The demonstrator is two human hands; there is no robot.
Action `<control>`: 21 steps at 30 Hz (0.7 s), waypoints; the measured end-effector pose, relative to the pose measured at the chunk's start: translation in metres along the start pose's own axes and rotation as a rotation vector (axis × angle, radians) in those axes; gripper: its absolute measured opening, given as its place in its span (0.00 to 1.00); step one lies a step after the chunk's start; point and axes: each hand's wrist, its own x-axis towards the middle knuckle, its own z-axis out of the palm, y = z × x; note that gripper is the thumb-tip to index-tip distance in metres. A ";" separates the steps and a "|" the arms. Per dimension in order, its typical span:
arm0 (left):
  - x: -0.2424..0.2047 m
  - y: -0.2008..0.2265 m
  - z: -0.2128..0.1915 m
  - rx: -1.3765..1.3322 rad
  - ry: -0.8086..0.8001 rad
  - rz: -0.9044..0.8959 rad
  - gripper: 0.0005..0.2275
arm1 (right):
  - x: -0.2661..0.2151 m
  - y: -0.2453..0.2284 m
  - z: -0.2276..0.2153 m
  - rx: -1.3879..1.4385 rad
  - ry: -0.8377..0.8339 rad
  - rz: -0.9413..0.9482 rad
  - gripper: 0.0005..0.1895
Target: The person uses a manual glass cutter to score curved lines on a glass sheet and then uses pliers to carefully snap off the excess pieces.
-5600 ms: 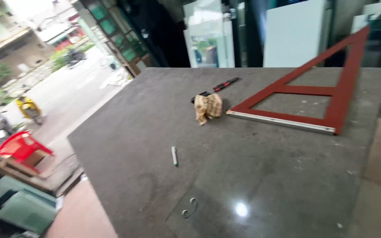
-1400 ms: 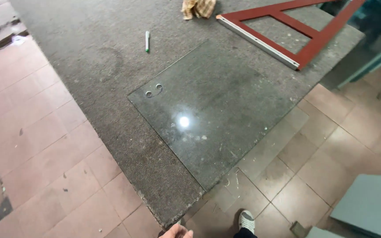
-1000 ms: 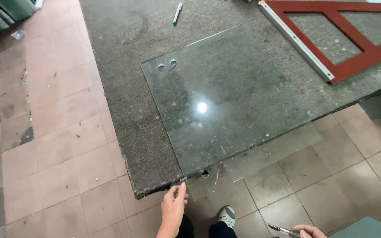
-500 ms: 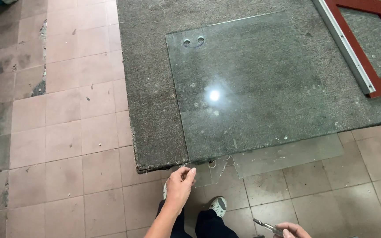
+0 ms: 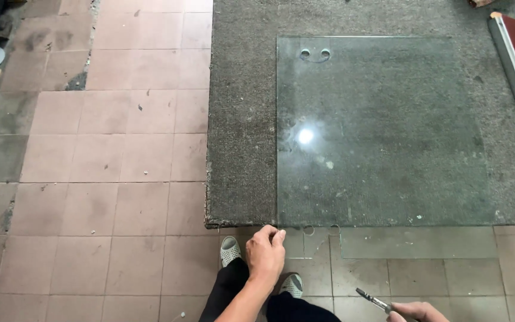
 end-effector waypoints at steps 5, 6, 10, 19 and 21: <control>0.000 0.010 -0.015 0.015 -0.005 -0.025 0.11 | 0.010 -0.107 0.013 0.010 -0.064 0.180 0.03; -0.003 0.014 -0.021 -0.005 0.015 -0.035 0.11 | 0.021 -0.103 0.015 0.004 -0.084 0.160 0.03; -0.026 0.019 -0.028 -0.024 0.048 -0.172 0.20 | 0.061 -0.099 0.022 -0.009 -0.334 -0.024 0.07; -0.035 0.004 0.023 -0.158 0.057 -0.157 0.18 | 0.114 -0.096 0.037 0.308 -0.691 -0.016 0.06; -0.037 0.003 0.028 -0.182 0.066 -0.173 0.19 | 0.113 -0.095 0.034 0.323 -0.741 -0.058 0.03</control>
